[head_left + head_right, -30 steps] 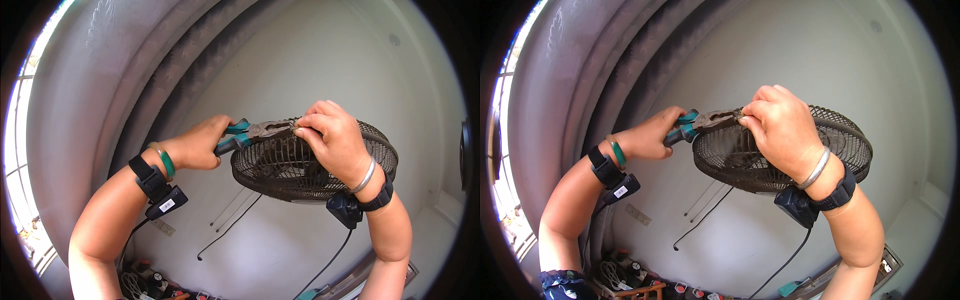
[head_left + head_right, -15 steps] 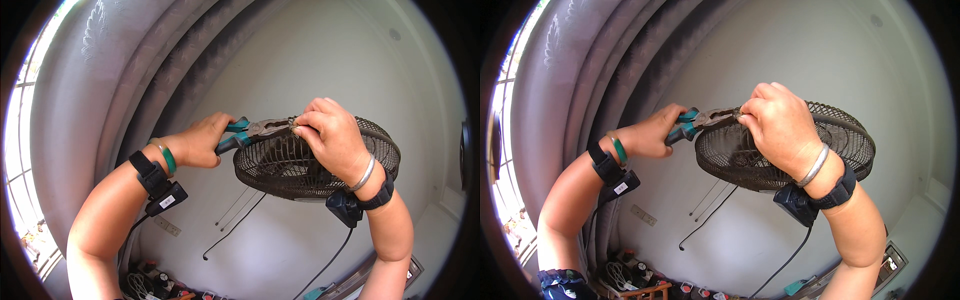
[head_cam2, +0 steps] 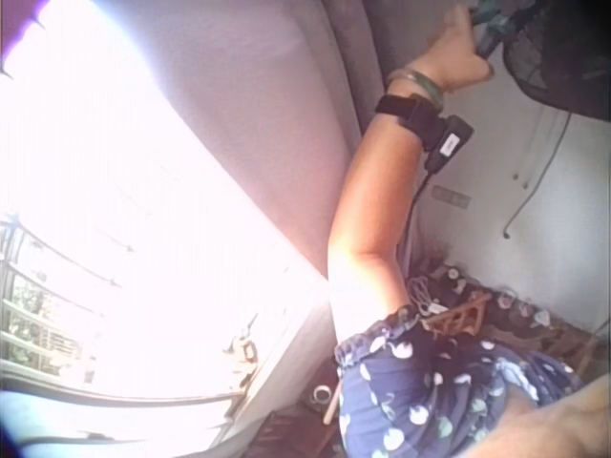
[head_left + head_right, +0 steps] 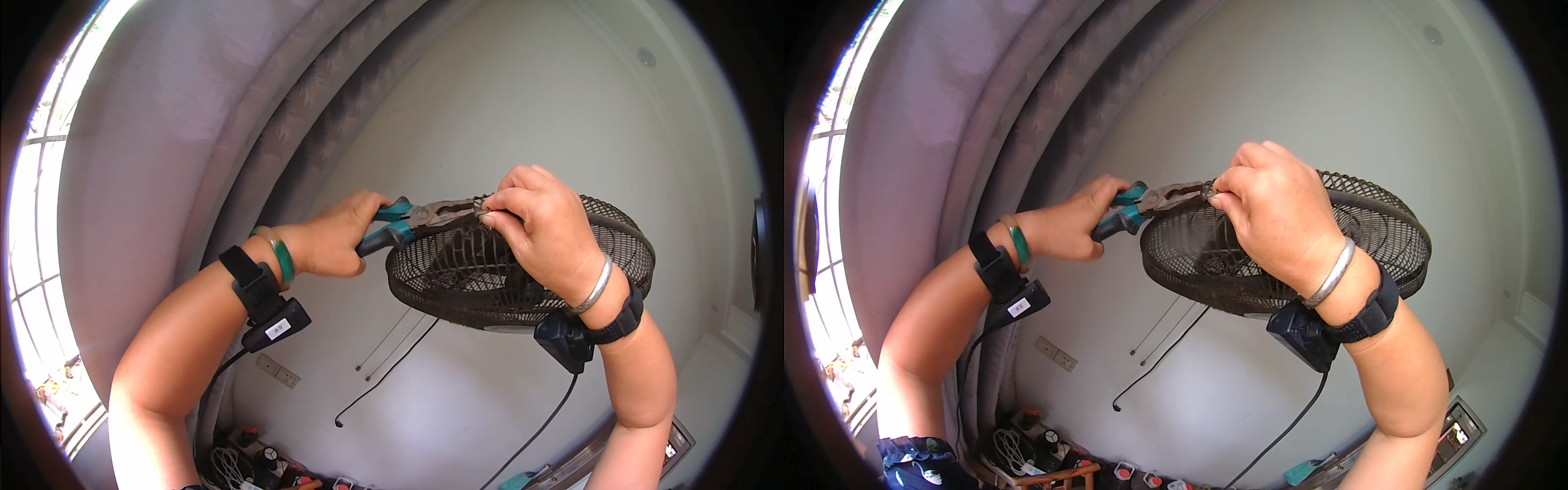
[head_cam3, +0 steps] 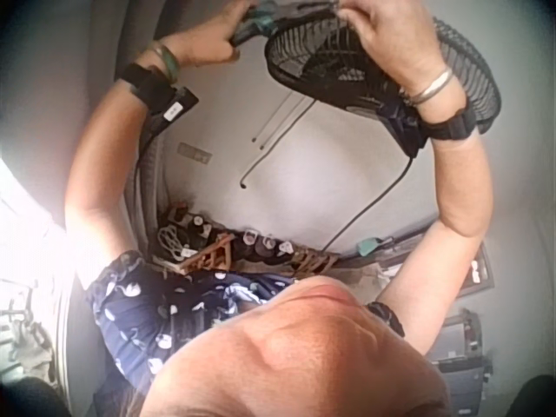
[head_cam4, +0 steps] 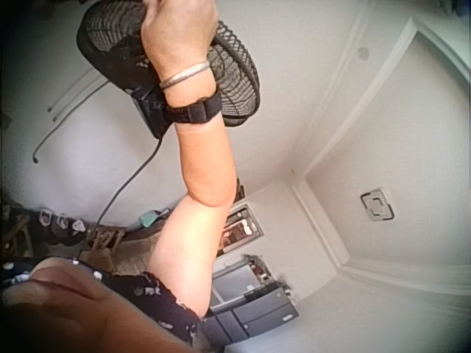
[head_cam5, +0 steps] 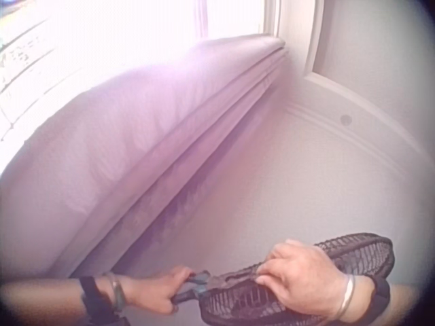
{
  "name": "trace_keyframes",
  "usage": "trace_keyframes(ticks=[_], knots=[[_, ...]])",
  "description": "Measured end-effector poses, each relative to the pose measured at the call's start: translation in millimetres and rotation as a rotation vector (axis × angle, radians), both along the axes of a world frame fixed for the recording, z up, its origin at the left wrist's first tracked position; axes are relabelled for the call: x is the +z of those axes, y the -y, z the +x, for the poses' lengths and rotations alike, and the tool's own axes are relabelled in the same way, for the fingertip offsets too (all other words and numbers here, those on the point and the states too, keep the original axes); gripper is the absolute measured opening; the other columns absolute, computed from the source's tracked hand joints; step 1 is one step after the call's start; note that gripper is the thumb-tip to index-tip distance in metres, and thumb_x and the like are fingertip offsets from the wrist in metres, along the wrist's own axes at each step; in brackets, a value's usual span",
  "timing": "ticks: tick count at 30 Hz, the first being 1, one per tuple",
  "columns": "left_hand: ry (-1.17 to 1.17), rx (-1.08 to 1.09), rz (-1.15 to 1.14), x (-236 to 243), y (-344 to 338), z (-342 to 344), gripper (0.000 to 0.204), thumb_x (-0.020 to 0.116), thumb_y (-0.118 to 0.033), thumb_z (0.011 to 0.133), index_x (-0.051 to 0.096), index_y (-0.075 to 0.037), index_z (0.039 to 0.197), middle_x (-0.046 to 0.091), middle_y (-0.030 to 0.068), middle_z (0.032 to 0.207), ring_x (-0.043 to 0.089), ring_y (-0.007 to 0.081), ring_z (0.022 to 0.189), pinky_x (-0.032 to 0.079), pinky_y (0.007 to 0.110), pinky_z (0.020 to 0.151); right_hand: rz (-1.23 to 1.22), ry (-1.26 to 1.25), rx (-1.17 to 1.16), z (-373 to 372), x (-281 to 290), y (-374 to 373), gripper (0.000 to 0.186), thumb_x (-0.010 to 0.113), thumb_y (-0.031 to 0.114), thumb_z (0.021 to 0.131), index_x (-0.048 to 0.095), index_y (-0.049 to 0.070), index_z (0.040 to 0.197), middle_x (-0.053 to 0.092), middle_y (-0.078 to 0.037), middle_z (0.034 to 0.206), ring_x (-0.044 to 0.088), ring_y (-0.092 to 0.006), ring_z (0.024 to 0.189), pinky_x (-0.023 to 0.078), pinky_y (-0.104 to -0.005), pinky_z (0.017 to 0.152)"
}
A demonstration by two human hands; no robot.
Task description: The person uses pliers and a screwdriver to repair a wall-mounted fan by handling its metal cage and wires, then lifts the fan unit.
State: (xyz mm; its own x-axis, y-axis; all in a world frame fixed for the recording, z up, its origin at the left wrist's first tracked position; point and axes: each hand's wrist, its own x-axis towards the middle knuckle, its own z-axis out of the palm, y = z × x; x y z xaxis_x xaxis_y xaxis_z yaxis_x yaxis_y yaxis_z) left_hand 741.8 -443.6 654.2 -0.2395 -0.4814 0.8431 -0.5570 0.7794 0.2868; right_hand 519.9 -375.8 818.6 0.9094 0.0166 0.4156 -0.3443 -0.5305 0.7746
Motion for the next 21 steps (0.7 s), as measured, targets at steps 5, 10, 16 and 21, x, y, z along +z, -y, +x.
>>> trace_keyframes(ticks=[5,10,16,21], knots=[[0.029,0.139,-0.048,1.0,-1.2,1.6,0.072,0.06,0.004,0.062,0.035,-0.003,0.129,0.043,0.0198,0.119,0.045,0.0371,0.117,0.037,0.041,0.102,0.002,-0.027,0.016,-0.9,-0.6,-0.5,0.005,0.07,0.008,0.076,0.067,0.004,0.076,0.059,-0.006,0.078,0.057,-0.0259,0.078,0.05,-0.0376,0.068],[-0.026,0.045,-0.021,-3.7,8.5,-0.7,0.071,0.06,0.004,0.061,0.036,-0.003,0.128,0.044,0.0196,0.119,0.046,0.0368,0.116,0.038,0.041,0.102,-0.006,-0.027,0.012,0.2,-1.4,0.4,0.005,0.07,0.007,0.075,0.067,0.003,0.076,0.058,-0.006,0.078,0.057,-0.0259,0.078,0.05,-0.0375,0.068],[-0.007,0.073,-0.086,-1.4,8.8,-0.2,0.069,0.059,0.005,0.061,0.038,-0.003,0.127,0.044,0.0196,0.119,0.047,0.0372,0.115,0.04,0.042,0.101,-0.026,-0.029,0.022,-2.8,-2.0,0.2,0.005,0.07,0.007,0.075,0.067,0.003,0.076,0.057,-0.006,0.078,0.057,-0.0259,0.077,0.05,-0.037,0.068],[-0.013,0.18,-0.174,2.7,1.8,0.5,0.063,0.06,0.004,0.06,0.043,-0.002,0.12,0.049,0.0194,0.111,0.051,0.0373,0.106,0.044,0.042,0.092,-0.028,-0.03,0.038,-2.9,-2.7,-2.2,0.005,0.07,0.006,0.075,0.067,0.003,0.076,0.057,-0.006,0.078,0.056,-0.026,0.077,0.049,-0.0371,0.067]])
